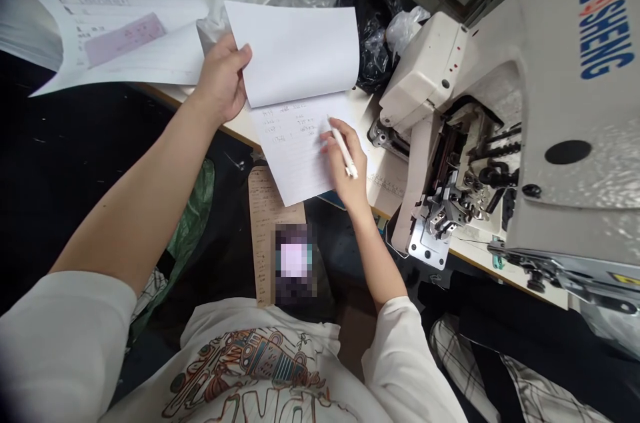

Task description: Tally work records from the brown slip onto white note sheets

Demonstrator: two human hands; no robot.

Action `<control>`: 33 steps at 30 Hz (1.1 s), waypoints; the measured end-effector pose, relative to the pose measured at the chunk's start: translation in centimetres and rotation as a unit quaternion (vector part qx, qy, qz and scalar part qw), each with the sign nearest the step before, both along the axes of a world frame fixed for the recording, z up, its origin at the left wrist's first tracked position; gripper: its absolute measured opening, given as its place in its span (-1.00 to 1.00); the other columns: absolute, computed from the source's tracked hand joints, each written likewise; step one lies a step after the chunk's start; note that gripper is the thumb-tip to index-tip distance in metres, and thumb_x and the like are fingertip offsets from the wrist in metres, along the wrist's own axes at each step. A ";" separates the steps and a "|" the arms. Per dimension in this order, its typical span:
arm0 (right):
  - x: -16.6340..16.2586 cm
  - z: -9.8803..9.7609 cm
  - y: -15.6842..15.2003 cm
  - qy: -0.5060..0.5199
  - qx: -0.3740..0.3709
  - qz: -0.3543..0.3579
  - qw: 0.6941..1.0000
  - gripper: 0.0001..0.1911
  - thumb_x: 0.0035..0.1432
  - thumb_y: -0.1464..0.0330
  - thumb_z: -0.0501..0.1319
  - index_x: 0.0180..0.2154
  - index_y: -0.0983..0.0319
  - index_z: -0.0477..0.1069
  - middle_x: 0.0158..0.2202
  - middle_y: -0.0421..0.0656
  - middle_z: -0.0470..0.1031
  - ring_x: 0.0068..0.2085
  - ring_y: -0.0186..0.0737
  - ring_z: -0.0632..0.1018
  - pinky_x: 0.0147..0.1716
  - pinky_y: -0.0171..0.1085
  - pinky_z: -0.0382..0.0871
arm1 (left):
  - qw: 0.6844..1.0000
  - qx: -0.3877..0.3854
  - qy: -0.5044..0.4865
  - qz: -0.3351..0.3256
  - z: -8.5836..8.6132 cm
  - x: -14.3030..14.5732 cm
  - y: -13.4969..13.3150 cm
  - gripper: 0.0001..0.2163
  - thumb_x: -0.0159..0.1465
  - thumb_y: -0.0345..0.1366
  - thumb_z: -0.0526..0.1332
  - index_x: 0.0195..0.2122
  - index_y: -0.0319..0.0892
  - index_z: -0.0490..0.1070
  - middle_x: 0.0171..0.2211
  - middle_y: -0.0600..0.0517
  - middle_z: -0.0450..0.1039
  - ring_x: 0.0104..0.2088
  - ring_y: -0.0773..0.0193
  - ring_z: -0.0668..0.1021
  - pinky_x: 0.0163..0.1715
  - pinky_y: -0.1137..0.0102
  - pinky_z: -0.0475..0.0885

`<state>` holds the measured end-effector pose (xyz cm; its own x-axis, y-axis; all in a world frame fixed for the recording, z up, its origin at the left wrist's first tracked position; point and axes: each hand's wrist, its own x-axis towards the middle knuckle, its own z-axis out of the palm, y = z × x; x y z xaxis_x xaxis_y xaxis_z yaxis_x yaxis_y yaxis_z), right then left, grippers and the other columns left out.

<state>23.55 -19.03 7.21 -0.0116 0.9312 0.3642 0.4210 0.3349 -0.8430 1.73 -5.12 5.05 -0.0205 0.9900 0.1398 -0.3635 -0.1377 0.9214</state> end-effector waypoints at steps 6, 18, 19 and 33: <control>-2.7 -0.1 2.6 0.067 -0.057 0.105 0.991 -0.81 0.29 0.36 0.09 -0.08 0.14 0.39 -0.26 -0.23 0.51 -0.29 -0.30 0.52 -0.17 -0.18 0.43 | 1.000 -0.015 -0.014 0.005 0.1 0.2 0.1 -0.90 0.14 -0.21 0.22 -0.32 0.20 0.41 -0.35 0.08 0.61 0.23 0.03 0.43 0.10 0.08 0.43; -4.7 -0.4 3.5 0.004 -0.101 0.138 0.985 -0.80 0.17 0.42 0.19 -0.46 0.15 0.20 -0.56 -0.35 0.25 -0.52 -0.41 0.24 -0.48 -0.29 0.10 | 1.000 -0.004 -0.029 0.008 1.4 0.5 -0.9 -0.91 0.11 -0.24 0.24 -0.36 0.15 0.41 -0.37 0.07 0.59 0.20 0.01 0.43 0.09 0.12 0.40; -4.8 -0.4 3.4 -0.009 -0.101 0.135 0.986 -0.80 0.17 0.42 0.19 -0.46 0.15 0.20 -0.56 -0.35 0.26 -0.51 -0.41 0.25 -0.47 -0.28 0.12 | 1.000 -0.007 -0.022 0.009 1.4 0.4 -0.9 -0.90 0.10 -0.22 0.25 -0.35 0.16 0.42 -0.35 0.07 0.60 0.20 -0.01 0.43 0.07 0.11 0.40; -4.9 -0.6 3.4 -0.044 -0.073 0.102 0.991 -0.80 0.09 0.41 0.17 -0.49 0.12 0.15 -0.57 -0.33 0.21 -0.51 -0.38 0.25 -0.50 -0.26 0.18 | 0.999 -0.017 -0.002 0.027 1.3 0.6 -0.9 -0.92 0.14 -0.22 0.17 -0.34 0.14 0.38 -0.35 0.07 0.60 0.18 0.00 0.45 0.08 0.10 0.44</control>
<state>18.62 -15.62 6.60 -0.2302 0.9493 0.2143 0.4319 0.2970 -0.8516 2.29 -6.05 6.40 -0.0751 0.9915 0.1059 -0.3595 -0.1259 0.9246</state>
